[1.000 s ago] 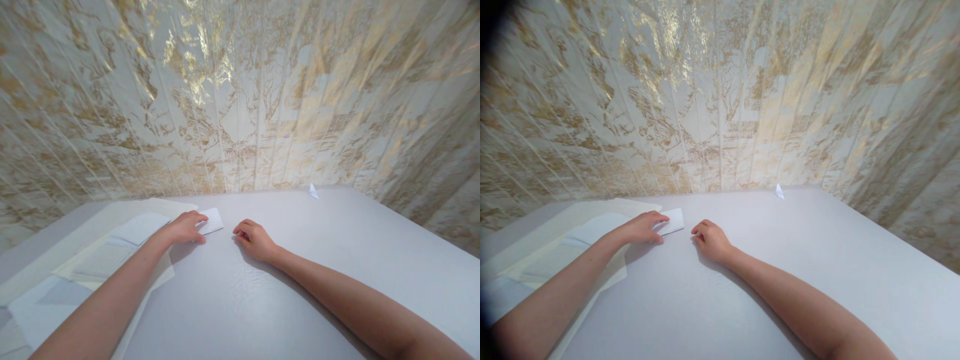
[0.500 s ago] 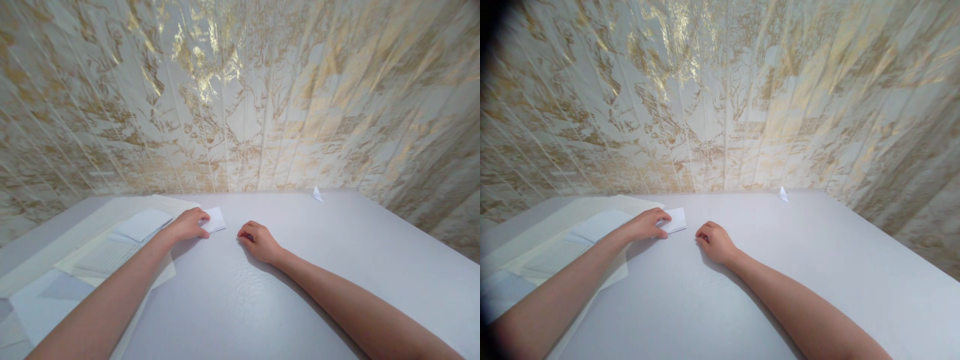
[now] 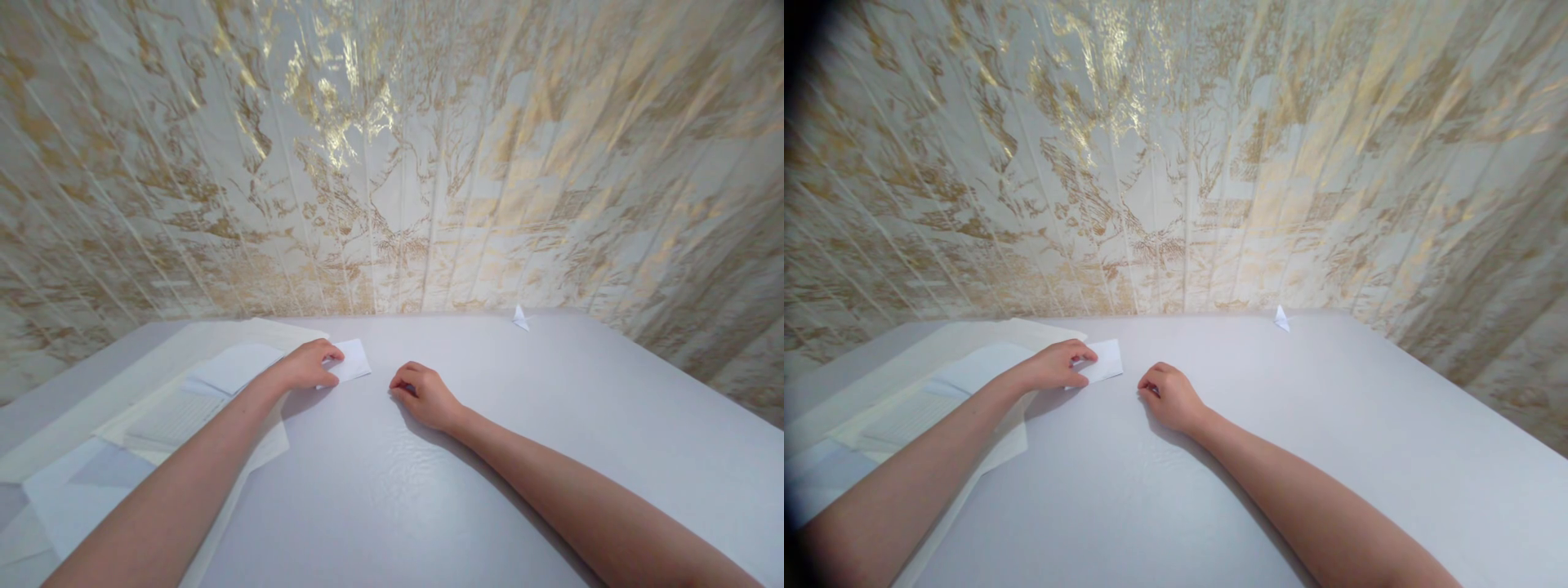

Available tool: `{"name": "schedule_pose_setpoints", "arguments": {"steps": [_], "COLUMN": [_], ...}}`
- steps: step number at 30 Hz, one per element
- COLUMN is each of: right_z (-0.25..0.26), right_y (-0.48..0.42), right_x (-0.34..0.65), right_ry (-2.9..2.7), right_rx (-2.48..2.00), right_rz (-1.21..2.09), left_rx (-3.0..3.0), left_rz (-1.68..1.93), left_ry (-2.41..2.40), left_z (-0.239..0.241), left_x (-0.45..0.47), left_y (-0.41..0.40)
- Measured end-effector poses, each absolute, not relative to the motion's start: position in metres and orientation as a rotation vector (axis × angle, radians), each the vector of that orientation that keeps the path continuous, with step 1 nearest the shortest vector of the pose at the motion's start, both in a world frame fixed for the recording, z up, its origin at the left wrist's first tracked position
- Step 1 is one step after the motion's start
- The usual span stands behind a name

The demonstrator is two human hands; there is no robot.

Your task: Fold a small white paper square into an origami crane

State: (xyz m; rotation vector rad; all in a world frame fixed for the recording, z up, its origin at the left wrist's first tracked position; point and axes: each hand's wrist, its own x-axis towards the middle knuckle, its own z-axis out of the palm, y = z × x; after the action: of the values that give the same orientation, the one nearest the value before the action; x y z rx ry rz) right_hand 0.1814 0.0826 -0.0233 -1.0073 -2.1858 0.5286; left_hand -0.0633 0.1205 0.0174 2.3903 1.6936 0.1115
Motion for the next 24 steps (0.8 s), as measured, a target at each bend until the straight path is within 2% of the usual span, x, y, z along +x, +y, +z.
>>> {"name": "schedule_pose_setpoints", "arguments": {"steps": [10, 19, 22, 24], "right_z": [-0.022, -0.026, -0.028, -0.028], "right_y": [0.082, 0.084, 0.083, 0.081], "right_x": [0.181, 0.182, 0.183, 0.185], "right_ry": [-2.211, -2.224, -2.172, -2.08], "right_rx": [-1.012, -1.012, -1.006, -0.975], "right_rz": [0.506, 0.5, 0.39, 0.211], "left_rx": [2.572, 2.48, 2.455, 2.519], "left_rz": [-0.077, -0.098, -0.045, 0.114], "left_ry": [1.757, 2.038, 2.158, 2.214], "left_z": [0.022, 0.025, 0.03, 0.034], "left_x": [-0.047, -0.043, -0.038, -0.029], "left_y": [0.11, 0.109, 0.103, 0.093]}}
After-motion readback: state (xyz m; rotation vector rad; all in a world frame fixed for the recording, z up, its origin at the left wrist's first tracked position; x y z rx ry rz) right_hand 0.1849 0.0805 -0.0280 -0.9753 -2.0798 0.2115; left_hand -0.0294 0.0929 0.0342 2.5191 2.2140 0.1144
